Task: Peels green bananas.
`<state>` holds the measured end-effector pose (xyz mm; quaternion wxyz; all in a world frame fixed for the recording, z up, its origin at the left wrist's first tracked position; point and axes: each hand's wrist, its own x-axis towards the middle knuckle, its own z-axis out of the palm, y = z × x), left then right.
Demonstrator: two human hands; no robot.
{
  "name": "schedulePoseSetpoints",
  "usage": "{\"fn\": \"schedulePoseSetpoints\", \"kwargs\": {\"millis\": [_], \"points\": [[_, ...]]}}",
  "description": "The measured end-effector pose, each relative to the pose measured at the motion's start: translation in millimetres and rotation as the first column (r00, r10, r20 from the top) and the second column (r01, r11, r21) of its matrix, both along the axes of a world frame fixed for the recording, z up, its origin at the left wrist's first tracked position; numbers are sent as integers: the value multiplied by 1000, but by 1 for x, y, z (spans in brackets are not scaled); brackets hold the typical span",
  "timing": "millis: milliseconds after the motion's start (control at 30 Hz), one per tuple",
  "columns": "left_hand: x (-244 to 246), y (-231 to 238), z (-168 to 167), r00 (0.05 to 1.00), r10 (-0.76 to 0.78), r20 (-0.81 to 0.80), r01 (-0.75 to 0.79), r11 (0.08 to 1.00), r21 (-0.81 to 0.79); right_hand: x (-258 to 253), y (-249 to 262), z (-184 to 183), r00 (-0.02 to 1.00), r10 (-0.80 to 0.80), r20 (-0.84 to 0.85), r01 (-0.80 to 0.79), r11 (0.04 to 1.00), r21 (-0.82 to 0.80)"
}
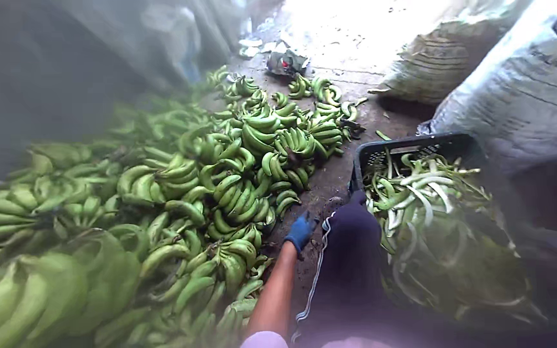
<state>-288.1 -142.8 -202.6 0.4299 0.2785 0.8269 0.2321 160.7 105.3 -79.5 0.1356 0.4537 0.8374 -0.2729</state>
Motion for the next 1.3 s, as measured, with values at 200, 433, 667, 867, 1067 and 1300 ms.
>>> {"fn": "schedulePoseSetpoints", "kwargs": {"millis": [200, 433, 667, 867, 1067, 1300], "points": [[-62, 17, -29, 995, 77, -57, -82, 994, -78, -45, 34, -98, 977, -139, 162, 107, 976, 190], [-212, 60, -65, 810, 425, -404, -453, 891, 30, -62, 35, -72, 925, -243, 293, 215, 969, 125], [-264, 119, -77, 754, 596, -278, -624, 781, -18, -55, 48, -81, 932, -267, 244, 253, 963, 91], [-231, 101, -59, 793, 598, -118, -584, 801, 131, -46, 31, -57, 870, -492, -10, 492, 870, -32], [-169, 85, 32, 871, 439, 220, -489, 734, 471, -40, 32, -35, 523, -587, -618, 302, 806, -510], [-5, 128, 171, 721, -379, 581, -404, 451, 796, -52, 23, -19, 282, -658, -699, 413, 740, -530]]}}
